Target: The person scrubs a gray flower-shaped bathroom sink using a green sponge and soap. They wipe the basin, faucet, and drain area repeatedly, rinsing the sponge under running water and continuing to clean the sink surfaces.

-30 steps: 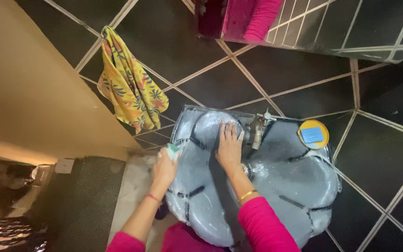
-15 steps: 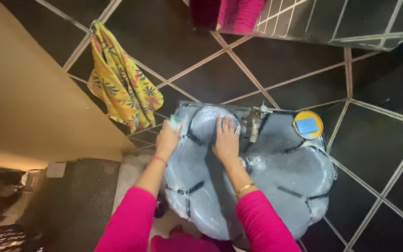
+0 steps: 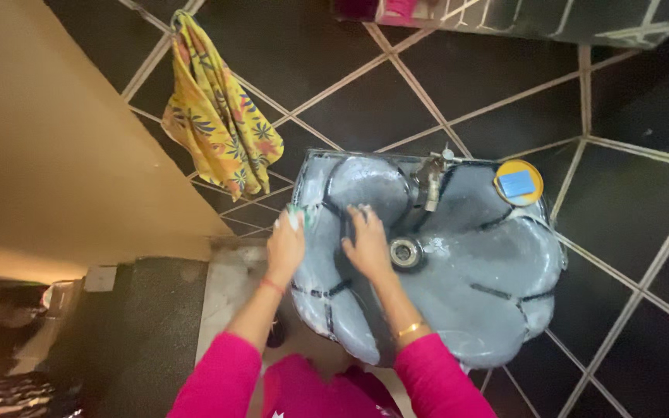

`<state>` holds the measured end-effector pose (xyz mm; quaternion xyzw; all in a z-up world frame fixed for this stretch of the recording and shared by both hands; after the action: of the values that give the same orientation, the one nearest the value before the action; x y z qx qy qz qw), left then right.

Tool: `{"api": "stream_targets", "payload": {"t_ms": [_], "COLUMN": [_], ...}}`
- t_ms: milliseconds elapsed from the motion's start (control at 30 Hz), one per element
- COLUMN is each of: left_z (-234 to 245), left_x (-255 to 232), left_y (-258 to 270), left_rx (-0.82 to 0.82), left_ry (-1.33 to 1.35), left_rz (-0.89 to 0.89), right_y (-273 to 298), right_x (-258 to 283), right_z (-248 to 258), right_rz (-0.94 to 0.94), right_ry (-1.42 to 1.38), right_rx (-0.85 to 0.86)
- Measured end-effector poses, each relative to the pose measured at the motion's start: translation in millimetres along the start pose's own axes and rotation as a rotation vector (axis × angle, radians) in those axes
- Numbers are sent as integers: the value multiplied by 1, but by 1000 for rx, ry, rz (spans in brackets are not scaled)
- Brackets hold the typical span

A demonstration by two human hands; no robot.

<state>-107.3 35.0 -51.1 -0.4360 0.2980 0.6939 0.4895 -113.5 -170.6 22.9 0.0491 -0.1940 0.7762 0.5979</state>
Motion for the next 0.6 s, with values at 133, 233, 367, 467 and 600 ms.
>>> {"api": "stream_targets", "payload": {"t_ms": [133,233,367,467,600], "left_z": [-26,-26,-7,7,-3], "left_x": [14,21,28,15,13], "left_y": [-71,-73,-10,66,160], "left_rx": [41,37,-20,-145,-197], "left_ry": [-31,-27,181,398,416], "left_rz": [157,125,124,-137,-88], "right_y": [32,52,64,64,63], "right_x": [-3,-15,-26,-20,-13], "right_z": [-1,1,8,8,11], "right_rz": [-28,-80,-86,-70,-20], "right_ry": [-65,-73,-69,-86,-95], "right_rx": [14,50,23,14,-5]}}
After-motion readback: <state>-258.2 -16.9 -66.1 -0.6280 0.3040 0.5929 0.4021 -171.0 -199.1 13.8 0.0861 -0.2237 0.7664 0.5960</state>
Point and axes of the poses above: each hand's wrist, its own y-axis away from the middle knuckle, its own z-axis out of the back of the hand, x = y × z, the point moved 5 cm from there along -y, towards the middle knuckle, and after that the axes turned 14 degrees about y, right-handed, at the moved point
